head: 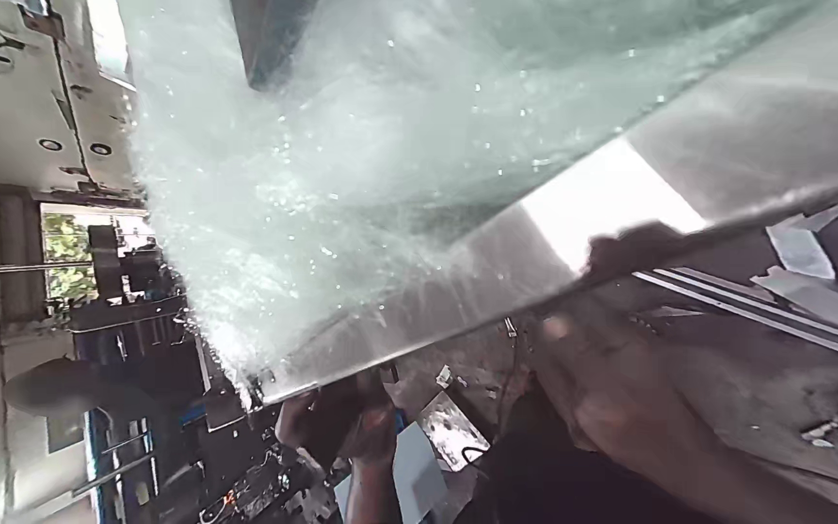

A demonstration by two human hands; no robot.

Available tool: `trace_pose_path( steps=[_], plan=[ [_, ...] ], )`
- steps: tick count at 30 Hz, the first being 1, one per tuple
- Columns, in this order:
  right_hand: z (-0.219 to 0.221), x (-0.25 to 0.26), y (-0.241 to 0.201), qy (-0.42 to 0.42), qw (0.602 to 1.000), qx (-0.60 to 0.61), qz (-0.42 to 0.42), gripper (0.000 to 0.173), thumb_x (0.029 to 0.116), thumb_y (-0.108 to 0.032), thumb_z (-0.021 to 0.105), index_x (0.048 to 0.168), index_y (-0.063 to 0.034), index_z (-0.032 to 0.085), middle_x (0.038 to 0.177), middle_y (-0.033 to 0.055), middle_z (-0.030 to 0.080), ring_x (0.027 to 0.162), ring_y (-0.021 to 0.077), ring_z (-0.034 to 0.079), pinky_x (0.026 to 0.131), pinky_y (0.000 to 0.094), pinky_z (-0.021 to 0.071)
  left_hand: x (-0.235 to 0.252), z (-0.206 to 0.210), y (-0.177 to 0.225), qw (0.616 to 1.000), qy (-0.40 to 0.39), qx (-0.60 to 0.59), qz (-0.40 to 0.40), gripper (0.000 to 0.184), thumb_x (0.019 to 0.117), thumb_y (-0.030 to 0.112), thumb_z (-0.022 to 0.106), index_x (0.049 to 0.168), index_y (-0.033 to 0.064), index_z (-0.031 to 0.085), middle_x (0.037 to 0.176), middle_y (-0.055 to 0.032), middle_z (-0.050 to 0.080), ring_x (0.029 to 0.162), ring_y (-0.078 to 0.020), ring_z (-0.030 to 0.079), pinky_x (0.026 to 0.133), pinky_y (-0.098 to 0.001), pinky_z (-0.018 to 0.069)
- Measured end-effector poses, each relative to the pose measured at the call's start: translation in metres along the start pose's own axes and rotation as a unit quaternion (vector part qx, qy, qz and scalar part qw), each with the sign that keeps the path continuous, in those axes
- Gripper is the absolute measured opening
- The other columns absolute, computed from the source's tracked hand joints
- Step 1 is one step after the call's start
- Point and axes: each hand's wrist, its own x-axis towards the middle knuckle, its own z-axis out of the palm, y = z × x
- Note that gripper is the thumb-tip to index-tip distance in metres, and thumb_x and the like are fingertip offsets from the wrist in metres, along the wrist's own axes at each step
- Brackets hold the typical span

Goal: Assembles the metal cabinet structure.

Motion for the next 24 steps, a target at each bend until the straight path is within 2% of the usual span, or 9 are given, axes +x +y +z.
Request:
trace_pose_path(
  steps=[4, 6, 8, 11, 14, 17, 19, 21, 24],
  plan=[
    [-0.007, 0.004, -0.006, -0.114, 0.972, -0.192, 0.077, 0.043, 0.1058, -0.057, 0.039, 0.107, -0.0183, 0.059, 0.067, -0.0075, 0.047, 0.054, 0.0051, 0.049, 0.049, 0.0266, 0.0433, 0.002, 0.002, -0.003, 1.000, 0.008, 0.014, -0.001, 0.062, 0.0851, 0.014, 0.084, 0.134, 0.0197, 0.046, 0.114, 0.0079, 0.062, 0.089, -0.0033, 0.066, 0.077, -0.0239, 0.0597],
    [-0.016, 0.005, 0.001, -0.047, 0.989, -0.118, 0.070, 0.041, 0.1062, -0.056, 0.040, 0.109, -0.0200, 0.061, 0.063, -0.0081, 0.046, 0.047, 0.0051, 0.046, 0.042, 0.0252, 0.0420, 0.006, 0.006, 0.000, 1.000, 0.006, 0.005, 0.000, 0.060, 0.0837, 0.010, 0.084, 0.131, 0.0189, 0.049, 0.105, 0.0095, 0.065, 0.081, -0.0021, 0.066, 0.072, -0.0222, 0.0598],
    [-0.012, 0.003, 0.012, 0.022, 0.999, -0.015, 0.026, 0.034, 0.1077, -0.049, 0.044, 0.107, -0.0185, 0.059, 0.062, -0.0096, 0.045, 0.046, 0.0022, 0.043, 0.039, 0.0209, 0.0417, 0.004, 0.005, 0.006, 1.000, -0.015, -0.005, -0.004, 0.055, 0.0876, 0.011, 0.081, 0.132, 0.0179, 0.050, 0.101, 0.0128, 0.068, 0.084, 0.0012, 0.067, 0.076, -0.0192, 0.0598],
    [-0.007, 0.002, 0.017, -0.066, 0.986, -0.128, 0.079, 0.039, 0.1066, -0.052, 0.043, 0.110, -0.0174, 0.059, 0.067, -0.0083, 0.050, 0.054, 0.0035, 0.050, 0.048, 0.0241, 0.0456, 0.003, 0.006, 0.008, 1.000, -0.001, 0.027, -0.013, 0.045, 0.0875, 0.017, 0.082, 0.121, 0.0084, 0.053, 0.087, 0.0114, 0.067, 0.077, 0.0003, 0.067, 0.072, -0.0218, 0.0599],
    [-0.020, 0.009, 0.011, -0.077, 0.975, -0.177, 0.110, 0.044, 0.1055, -0.057, 0.039, 0.113, -0.0190, 0.060, 0.068, -0.0070, 0.051, 0.055, 0.0064, 0.052, 0.050, 0.0283, 0.0469, 0.004, 0.006, 0.008, 0.998, -0.022, 0.056, -0.014, 0.049, 0.0902, 0.012, 0.078, 0.130, 0.0102, 0.050, 0.104, 0.0105, 0.065, 0.086, 0.0011, 0.066, 0.079, -0.0207, 0.0588],
    [-0.021, 0.006, 0.019, 0.041, 0.997, -0.028, 0.057, 0.034, 0.1076, -0.046, 0.045, 0.107, -0.0158, 0.059, 0.068, -0.0081, 0.049, 0.054, 0.0043, 0.048, 0.048, 0.0241, 0.0461, 0.000, 0.004, 0.009, 0.999, -0.010, 0.040, -0.021, 0.043, 0.0880, 0.006, 0.079, 0.120, 0.0049, 0.051, 0.087, 0.0089, 0.068, 0.078, -0.0008, 0.068, 0.073, -0.0217, 0.0604],
    [-0.022, 0.003, 0.025, -0.010, 0.993, -0.075, 0.095, 0.040, 0.1064, -0.048, 0.048, 0.116, -0.0124, 0.063, 0.079, -0.0050, 0.058, 0.065, 0.0050, 0.056, 0.061, 0.0269, 0.0521, -0.005, -0.001, 0.009, 0.999, -0.025, -0.011, -0.039, 0.046, 0.0907, 0.017, 0.079, 0.127, 0.0074, 0.052, 0.096, 0.0087, 0.070, 0.086, -0.0018, 0.070, 0.078, -0.0233, 0.0606],
    [-0.025, 0.011, 0.028, -0.105, 0.970, -0.152, 0.157, 0.037, 0.1068, -0.051, 0.043, 0.110, -0.0175, 0.058, 0.072, -0.0046, 0.051, 0.057, 0.0073, 0.052, 0.053, 0.0285, 0.0477, 0.001, 0.001, 0.004, 1.000, -0.020, 0.013, -0.017, 0.055, 0.0902, 0.026, 0.079, 0.132, 0.0111, 0.048, 0.103, 0.0092, 0.065, 0.088, -0.0007, 0.065, 0.079, -0.0228, 0.0572],
    [-0.042, 0.013, 0.033, -0.049, 0.977, -0.116, 0.172, 0.039, 0.1067, -0.052, 0.041, 0.109, -0.0180, 0.059, 0.067, -0.0028, 0.050, 0.051, 0.0099, 0.049, 0.047, 0.0293, 0.0457, 0.003, 0.007, 0.000, 0.999, 0.011, 0.037, 0.004, 0.058, 0.0880, 0.020, 0.081, 0.133, 0.0062, 0.047, 0.109, 0.0037, 0.065, 0.092, -0.0077, 0.068, 0.081, -0.0302, 0.0604]
  ],
)
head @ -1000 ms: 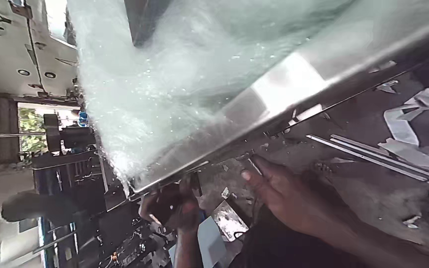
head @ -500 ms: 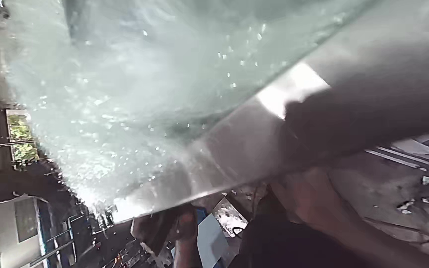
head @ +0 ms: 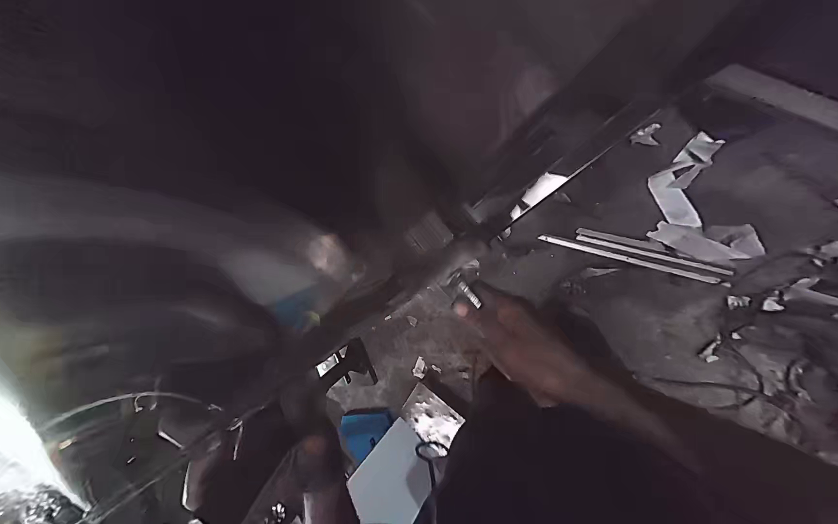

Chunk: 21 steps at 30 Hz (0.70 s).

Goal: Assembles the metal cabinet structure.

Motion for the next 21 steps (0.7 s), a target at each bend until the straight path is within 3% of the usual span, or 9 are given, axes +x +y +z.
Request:
trace_pose_path(
  steps=[3, 4, 7, 11, 14, 16, 19, 20, 21],
  plan=[
    [0.011, -0.004, 0.012, 0.066, 0.994, 0.082, 0.000, 0.036, 0.1081, -0.044, 0.044, 0.119, -0.0142, 0.059, 0.068, -0.0019, 0.050, 0.050, 0.0094, 0.048, 0.046, 0.0275, 0.0461, -0.005, -0.007, 0.008, 1.000, -0.001, 0.007, -0.004, 0.057, 0.0875, 0.015, 0.081, 0.133, 0.0054, 0.049, 0.113, 0.0021, 0.067, 0.099, -0.0089, 0.068, 0.087, -0.0315, 0.0605],
    [0.015, 0.001, 0.011, 0.034, 0.997, 0.060, 0.017, 0.036, 0.1074, -0.044, 0.046, 0.121, -0.0144, 0.060, 0.072, -0.0027, 0.052, 0.055, 0.0081, 0.050, 0.051, 0.0272, 0.0471, -0.002, -0.005, 0.005, 1.000, -0.004, 0.009, 0.006, 0.056, 0.0874, 0.014, 0.081, 0.132, 0.0022, 0.049, 0.112, -0.0001, 0.066, 0.099, -0.0094, 0.068, 0.088, -0.0318, 0.0603],
    [0.003, 0.011, 0.015, -0.051, 0.998, -0.032, 0.032, 0.039, 0.1075, -0.050, 0.042, 0.116, -0.0160, 0.060, 0.075, -0.0001, 0.053, 0.058, 0.0120, 0.052, 0.053, 0.0329, 0.0473, 0.000, -0.002, 0.006, 0.999, -0.026, 0.035, 0.021, 0.054, 0.0902, 0.016, 0.079, 0.135, 0.0110, 0.049, 0.117, 0.0091, 0.064, 0.101, -0.0011, 0.066, 0.089, -0.0240, 0.0572],
    [-0.003, 0.005, 0.021, 0.083, 0.993, 0.086, 0.004, 0.033, 0.1086, -0.045, 0.042, 0.111, -0.0151, 0.058, 0.067, -0.0010, 0.048, 0.048, 0.0111, 0.046, 0.043, 0.0287, 0.0446, 0.000, 0.003, 0.006, 1.000, -0.017, -0.014, 0.014, 0.058, 0.0869, 0.016, 0.083, 0.134, 0.0101, 0.049, 0.117, 0.0071, 0.063, 0.102, -0.0042, 0.066, 0.089, -0.0261, 0.0577],
    [0.009, 0.011, 0.027, 0.011, 0.999, 0.018, 0.029, 0.037, 0.1080, -0.044, 0.044, 0.119, -0.0123, 0.060, 0.076, 0.0016, 0.054, 0.059, 0.0129, 0.052, 0.055, 0.0334, 0.0483, 0.002, 0.007, 0.008, 1.000, -0.013, -0.002, 0.016, 0.058, 0.0878, 0.015, 0.082, 0.134, 0.0105, 0.048, 0.117, 0.0094, 0.063, 0.100, -0.0004, 0.065, 0.087, -0.0225, 0.0575],
    [0.002, 0.015, 0.032, -0.040, 0.997, -0.050, 0.036, 0.042, 0.1083, -0.048, 0.041, 0.118, -0.0113, 0.060, 0.082, 0.0040, 0.056, 0.069, 0.0160, 0.057, 0.065, 0.0384, 0.0506, 0.002, 0.008, 0.013, 0.999, -0.016, 0.040, 0.014, 0.057, 0.0879, 0.011, 0.080, 0.132, 0.0011, 0.046, 0.113, 0.0067, 0.062, 0.096, 0.0024, 0.064, 0.085, -0.0199, 0.0570],
    [-0.008, 0.017, 0.038, 0.062, 0.997, 0.042, 0.032, 0.038, 0.1088, -0.044, 0.043, 0.120, -0.0123, 0.060, 0.072, 0.0024, 0.051, 0.054, 0.0131, 0.048, 0.050, 0.0321, 0.0457, 0.006, 0.017, 0.022, 0.999, -0.040, 0.008, 0.029, 0.041, 0.0917, 0.009, 0.076, 0.127, 0.0025, 0.055, 0.103, 0.0102, 0.068, 0.089, 0.0043, 0.067, 0.080, -0.0175, 0.0571],
    [-0.005, 0.018, 0.041, 0.095, 0.993, 0.070, 0.027, 0.036, 0.1087, -0.044, 0.044, 0.119, -0.0132, 0.059, 0.068, 0.0010, 0.049, 0.051, 0.0112, 0.047, 0.047, 0.0295, 0.0451, 0.006, 0.016, 0.023, 0.998, -0.050, -0.004, 0.030, 0.040, 0.0932, 0.011, 0.075, 0.128, 0.0089, 0.054, 0.104, 0.0131, 0.068, 0.090, 0.0045, 0.067, 0.080, -0.0175, 0.0573],
    [-0.001, 0.018, 0.043, 0.096, 0.993, 0.064, 0.026, 0.037, 0.1087, -0.044, 0.044, 0.121, -0.0128, 0.059, 0.071, 0.0014, 0.051, 0.055, 0.0114, 0.050, 0.052, 0.0304, 0.0472, 0.006, 0.014, 0.024, 0.998, -0.059, -0.025, 0.028, 0.043, 0.0935, 0.013, 0.076, 0.130, 0.0135, 0.053, 0.108, 0.0141, 0.067, 0.095, 0.0036, 0.066, 0.084, -0.0183, 0.0573]
  ],
)
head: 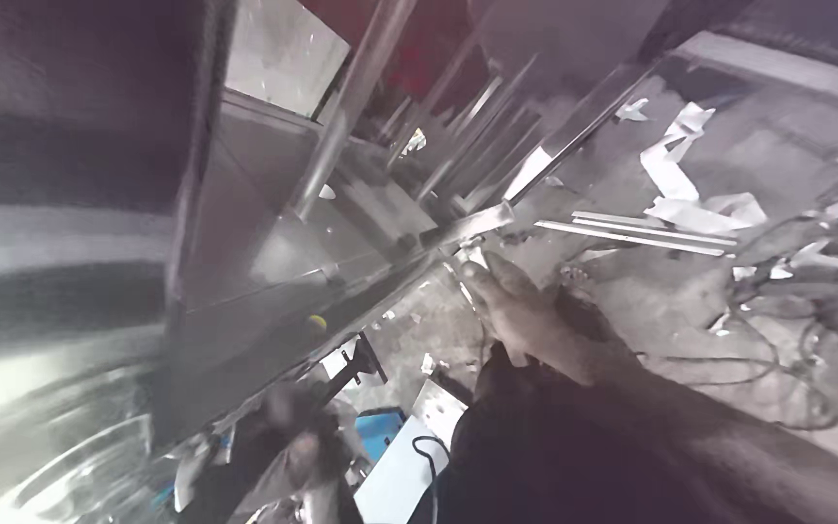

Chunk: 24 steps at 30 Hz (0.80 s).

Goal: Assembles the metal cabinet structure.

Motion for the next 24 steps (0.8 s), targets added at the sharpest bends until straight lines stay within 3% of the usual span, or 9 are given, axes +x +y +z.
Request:
trace_pose_path(
  steps=[3, 5, 8, 11, 13, 18, 20, 22, 24],
  plan=[
    [0.003, 0.007, 0.006, -0.110, 0.987, -0.119, 0.015, 0.043, 0.1087, -0.047, 0.040, 0.121, -0.0109, 0.060, 0.086, 0.0049, 0.059, 0.073, 0.0164, 0.059, 0.069, 0.0397, 0.0522, -0.003, 0.002, -0.004, 0.998, 0.035, 0.043, 0.000, 0.052, 0.0891, 0.009, 0.079, 0.129, 0.0013, 0.047, 0.109, 0.0057, 0.063, 0.092, 0.0014, 0.065, 0.083, -0.0202, 0.0573],
    [-0.008, 0.012, 0.004, -0.104, 0.986, -0.129, 0.005, 0.044, 0.1090, -0.047, 0.040, 0.119, -0.0098, 0.061, 0.089, 0.0070, 0.060, 0.079, 0.0184, 0.060, 0.075, 0.0419, 0.0511, -0.002, 0.004, -0.004, 0.997, 0.046, 0.065, -0.011, 0.046, 0.0892, 0.009, 0.079, 0.125, 0.0026, 0.051, 0.102, 0.0105, 0.066, 0.087, 0.0044, 0.065, 0.079, -0.0180, 0.0575],
    [-0.006, 0.010, 0.007, 0.018, 1.000, 0.018, 0.004, 0.033, 0.1096, -0.040, 0.043, 0.113, -0.0125, 0.060, 0.068, -0.0002, 0.050, 0.052, 0.0089, 0.048, 0.049, 0.0263, 0.0448, -0.002, 0.004, -0.001, 1.000, 0.009, 0.005, 0.003, 0.044, 0.0927, 0.010, 0.076, 0.130, 0.0163, 0.053, 0.111, 0.0186, 0.067, 0.099, 0.0059, 0.066, 0.087, -0.0173, 0.0569],
    [0.001, 0.014, 0.008, -0.068, 0.995, -0.073, 0.018, 0.041, 0.1098, -0.042, 0.041, 0.124, -0.0087, 0.060, 0.083, 0.0053, 0.057, 0.069, 0.0151, 0.056, 0.067, 0.0364, 0.0512, -0.002, 0.007, 0.000, 0.999, 0.036, 0.010, -0.005, 0.049, 0.0892, 0.016, 0.081, 0.128, 0.0065, 0.052, 0.104, 0.0131, 0.069, 0.095, 0.0018, 0.069, 0.085, -0.0222, 0.0599],
    [-0.003, 0.015, 0.006, -0.119, 0.982, -0.142, 0.022, 0.044, 0.1089, -0.047, 0.039, 0.119, -0.0100, 0.060, 0.088, 0.0066, 0.059, 0.077, 0.0183, 0.059, 0.074, 0.0420, 0.0507, -0.002, 0.005, 0.001, 0.997, 0.039, 0.070, -0.002, 0.052, 0.0884, 0.013, 0.081, 0.127, -0.0016, 0.050, 0.105, 0.0082, 0.068, 0.097, 0.0020, 0.067, 0.088, -0.0220, 0.0587],
    [0.003, -0.003, -0.006, -0.003, 0.998, 0.059, 0.006, 0.035, 0.1083, -0.046, 0.042, 0.113, -0.0152, 0.057, 0.062, -0.0016, 0.045, 0.042, 0.0096, 0.042, 0.038, 0.0270, 0.0427, -0.005, 0.001, -0.008, 0.996, 0.058, 0.065, 0.001, 0.057, 0.0846, 0.009, 0.083, 0.129, 0.0048, 0.049, 0.111, 0.0049, 0.063, 0.094, -0.0022, 0.066, 0.085, -0.0236, 0.0594],
    [0.007, -0.008, -0.009, -0.072, 0.997, -0.014, 0.007, 0.041, 0.1075, -0.048, 0.043, 0.120, -0.0124, 0.059, 0.071, 0.0021, 0.051, 0.052, 0.0137, 0.049, 0.048, 0.0332, 0.0465, -0.004, 0.006, -0.006, 0.997, 0.066, 0.034, -0.013, 0.053, 0.0832, 0.006, 0.084, 0.125, 0.0042, 0.052, 0.106, 0.0059, 0.066, 0.093, -0.0031, 0.068, 0.083, -0.0247, 0.0608],
    [0.006, -0.006, -0.013, -0.137, 0.984, -0.118, -0.010, 0.042, 0.1072, -0.051, 0.041, 0.114, -0.0143, 0.059, 0.077, 0.0013, 0.053, 0.061, 0.0137, 0.054, 0.057, 0.0354, 0.0488, -0.002, 0.008, 0.000, 0.996, 0.062, 0.061, -0.020, 0.050, 0.0827, 0.005, 0.083, 0.121, 0.0006, 0.051, 0.099, 0.0065, 0.066, 0.086, 0.0004, 0.067, 0.079, -0.0214, 0.0603],
    [-0.004, -0.007, -0.024, -0.110, 0.985, -0.126, -0.033, 0.042, 0.1073, -0.052, 0.039, 0.112, -0.0164, 0.060, 0.077, -0.0001, 0.053, 0.060, 0.0120, 0.053, 0.055, 0.0329, 0.0478, 0.000, 0.009, -0.001, 0.994, 0.057, 0.090, -0.022, 0.053, 0.0831, 0.007, 0.082, 0.123, -0.0013, 0.048, 0.102, 0.0036, 0.061, 0.083, 0.0004, 0.064, 0.079, -0.0208, 0.0588]
  ],
)
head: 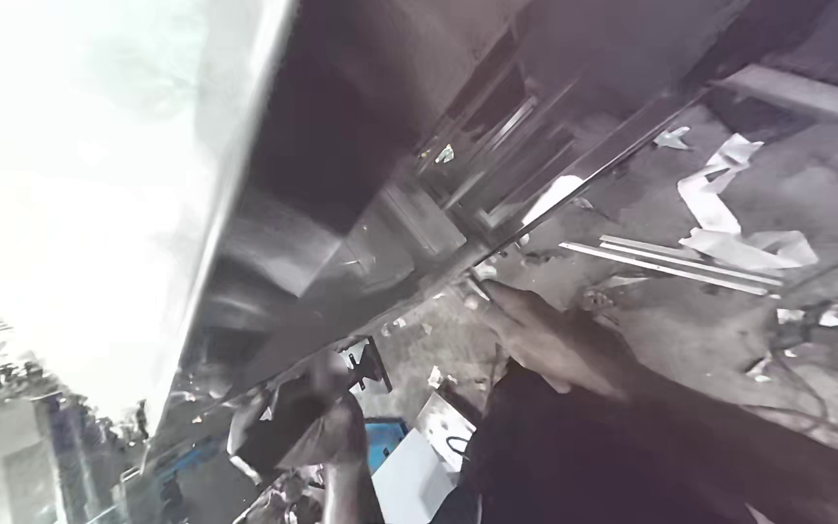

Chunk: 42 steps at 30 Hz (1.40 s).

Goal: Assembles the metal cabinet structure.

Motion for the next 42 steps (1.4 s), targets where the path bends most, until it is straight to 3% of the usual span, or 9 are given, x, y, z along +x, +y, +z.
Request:
trace_pose_path(
  steps=[3, 8, 13, 17, 22, 26, 30, 35, 42],
  plan=[
    [0.008, -0.009, -0.008, 0.102, 0.986, 0.133, -0.010, 0.036, 0.1083, -0.047, 0.041, 0.108, -0.0163, 0.059, 0.067, -0.0009, 0.049, 0.047, 0.0109, 0.046, 0.041, 0.0278, 0.0436, -0.008, -0.006, -0.002, 0.997, 0.003, -0.054, -0.047, 0.057, 0.0801, 0.004, 0.085, 0.125, -0.0007, 0.049, 0.099, 0.0007, 0.070, 0.089, -0.0093, 0.072, 0.082, -0.0312, 0.0640],
    [0.009, 0.000, -0.006, -0.037, 0.999, 0.021, 0.023, 0.039, 0.1075, -0.050, 0.042, 0.112, -0.0162, 0.060, 0.075, 0.0007, 0.053, 0.058, 0.0131, 0.052, 0.054, 0.0343, 0.0476, -0.002, 0.000, -0.003, 0.998, 0.009, -0.061, -0.019, 0.057, 0.0803, 0.003, 0.085, 0.125, 0.0074, 0.051, 0.104, 0.0072, 0.065, 0.085, -0.0016, 0.067, 0.078, -0.0233, 0.0607],
    [0.015, -0.004, -0.008, 0.093, 0.987, 0.132, -0.012, 0.035, 0.1082, -0.046, 0.042, 0.111, -0.0166, 0.060, 0.068, -0.0012, 0.050, 0.050, 0.0105, 0.048, 0.044, 0.0286, 0.0457, -0.006, -0.003, -0.001, 0.999, 0.006, -0.044, -0.013, 0.047, 0.0836, 0.007, 0.083, 0.120, 0.0031, 0.053, 0.093, 0.0051, 0.067, 0.081, -0.0042, 0.069, 0.076, -0.0252, 0.0622],
    [0.009, -0.006, -0.019, -0.037, 0.999, 0.005, -0.008, 0.037, 0.1066, -0.051, 0.043, 0.112, -0.0187, 0.062, 0.072, -0.0020, 0.053, 0.057, 0.0108, 0.052, 0.052, 0.0324, 0.0472, -0.004, -0.007, -0.009, 0.997, 0.011, -0.063, -0.033, 0.057, 0.0789, 0.006, 0.087, 0.123, 0.0080, 0.051, 0.103, 0.0048, 0.062, 0.080, -0.0032, 0.064, 0.074, -0.0243, 0.0602],
    [0.014, -0.019, -0.033, 0.085, 0.984, 0.146, -0.063, 0.035, 0.1063, -0.050, 0.045, 0.108, -0.0190, 0.061, 0.060, -0.0060, 0.045, 0.045, 0.0069, 0.044, 0.040, 0.0251, 0.0425, -0.008, -0.012, -0.010, 0.997, 0.012, -0.063, -0.043, 0.056, 0.0809, 0.010, 0.086, 0.125, 0.0102, 0.051, 0.100, 0.0064, 0.065, 0.086, -0.0048, 0.068, 0.078, -0.0269, 0.0621],
    [0.011, -0.012, -0.043, -0.054, 0.998, -0.011, -0.005, 0.042, 0.1057, -0.055, 0.040, 0.115, -0.0196, 0.060, 0.072, -0.0011, 0.053, 0.056, 0.0130, 0.053, 0.051, 0.0352, 0.0483, -0.009, -0.013, -0.014, 0.996, 0.013, -0.075, -0.048, 0.060, 0.0802, 0.003, 0.085, 0.128, 0.0084, 0.048, 0.105, 0.0032, 0.064, 0.083, -0.0050, 0.067, 0.075, -0.0257, 0.0619],
    [0.016, -0.022, -0.046, 0.075, 0.974, 0.197, -0.085, 0.033, 0.1074, -0.048, 0.044, 0.105, -0.0188, 0.059, 0.059, -0.0069, 0.044, 0.041, 0.0050, 0.040, 0.035, 0.0212, 0.0385, -0.011, -0.018, -0.020, 0.998, 0.002, -0.047, -0.030, 0.059, 0.0817, 0.010, 0.085, 0.127, 0.0096, 0.047, 0.093, 0.0061, 0.065, 0.076, -0.0044, 0.066, 0.072, -0.0257, 0.0610],
    [0.020, -0.021, -0.052, -0.043, 0.998, 0.016, -0.043, 0.040, 0.1052, -0.055, 0.042, 0.111, -0.0203, 0.060, 0.069, -0.0041, 0.050, 0.053, 0.0100, 0.050, 0.049, 0.0316, 0.0456, -0.008, -0.016, -0.019, 0.997, 0.021, -0.064, -0.041, 0.068, 0.0761, 0.005, 0.089, 0.129, 0.0100, 0.047, 0.107, 0.0031, 0.064, 0.084, -0.0064, 0.068, 0.076, -0.0267, 0.0624],
    [0.030, -0.031, -0.065, 0.014, 0.991, 0.036, -0.125, 0.047, 0.1045, -0.058, 0.043, 0.115, -0.0169, 0.063, 0.069, -0.0065, 0.053, 0.055, 0.0061, 0.053, 0.050, 0.0276, 0.0484, -0.010, -0.019, -0.020, 0.998, 0.011, -0.055, -0.035, 0.071, 0.0764, 0.007, 0.089, 0.131, 0.0134, 0.044, 0.109, 0.0053, 0.064, 0.080, -0.0036, 0.067, 0.075, -0.0228, 0.0621]
  ],
)
